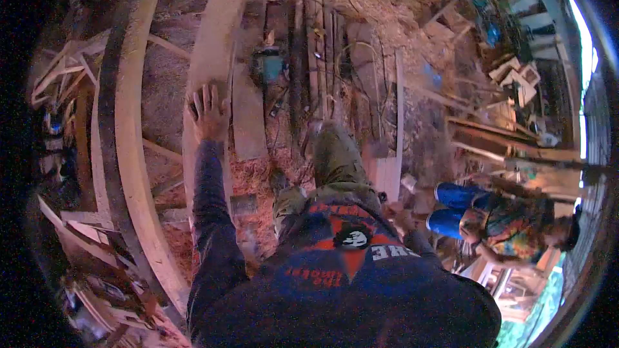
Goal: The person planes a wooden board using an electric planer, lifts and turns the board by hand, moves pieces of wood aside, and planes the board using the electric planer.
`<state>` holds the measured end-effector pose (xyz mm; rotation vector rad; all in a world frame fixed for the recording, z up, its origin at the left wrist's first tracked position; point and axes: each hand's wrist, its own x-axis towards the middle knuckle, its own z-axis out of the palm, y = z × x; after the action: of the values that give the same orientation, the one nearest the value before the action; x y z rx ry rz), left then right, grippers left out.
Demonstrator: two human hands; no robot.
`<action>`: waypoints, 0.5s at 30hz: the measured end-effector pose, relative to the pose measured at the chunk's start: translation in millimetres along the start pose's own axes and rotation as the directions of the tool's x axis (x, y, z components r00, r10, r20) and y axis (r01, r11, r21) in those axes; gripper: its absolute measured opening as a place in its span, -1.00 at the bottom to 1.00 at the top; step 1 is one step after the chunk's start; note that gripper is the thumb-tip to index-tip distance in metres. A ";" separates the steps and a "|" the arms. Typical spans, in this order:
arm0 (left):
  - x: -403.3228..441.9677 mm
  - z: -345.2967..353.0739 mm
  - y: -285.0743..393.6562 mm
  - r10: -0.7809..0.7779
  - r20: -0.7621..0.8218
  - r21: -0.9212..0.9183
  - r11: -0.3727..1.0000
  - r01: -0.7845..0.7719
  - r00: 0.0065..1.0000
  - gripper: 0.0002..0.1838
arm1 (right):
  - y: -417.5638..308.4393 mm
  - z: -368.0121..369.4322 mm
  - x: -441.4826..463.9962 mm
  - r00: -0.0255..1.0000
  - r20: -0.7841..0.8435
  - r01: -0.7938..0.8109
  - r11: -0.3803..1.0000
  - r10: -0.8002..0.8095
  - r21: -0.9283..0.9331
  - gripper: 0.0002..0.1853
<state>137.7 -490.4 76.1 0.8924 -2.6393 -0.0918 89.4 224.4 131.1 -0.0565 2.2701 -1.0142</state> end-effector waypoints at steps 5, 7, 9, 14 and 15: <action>27.3 -6.8 14.7 -0.058 0.040 0.034 0.998 0.057 0.998 -0.38 | -20.1 -33.1 91.2 0.967 0.121 -0.218 0.974 0.223 -0.055 -0.92; 46.7 -2.2 19.0 -0.113 0.053 0.068 0.992 0.109 0.992 -0.38 | -25.5 -43.3 138.7 0.950 0.177 -0.248 0.966 0.256 -0.065 -0.94; 75.4 8.2 23.8 -0.139 0.052 0.075 0.988 0.135 0.989 -0.38 | -23.5 -51.0 195.9 0.940 0.236 -0.240 0.969 0.246 -0.056 -0.93; 201.1 61.7 41.3 -0.207 0.103 0.140 0.971 0.192 0.973 -0.35 | -11.4 -81.7 386.5 0.923 0.376 -0.198 0.939 0.082 0.282 -0.95; 228.8 69.6 49.8 -0.271 0.073 0.141 0.955 0.259 0.960 -0.34 | -27.3 -90.1 430.0 0.899 0.439 -0.139 0.939 -0.015 0.316 -0.93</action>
<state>-84.4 -591.1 89.9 1.3146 -2.6166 -0.0276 -308.7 141.4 -37.5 -0.0563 1.6600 -1.2096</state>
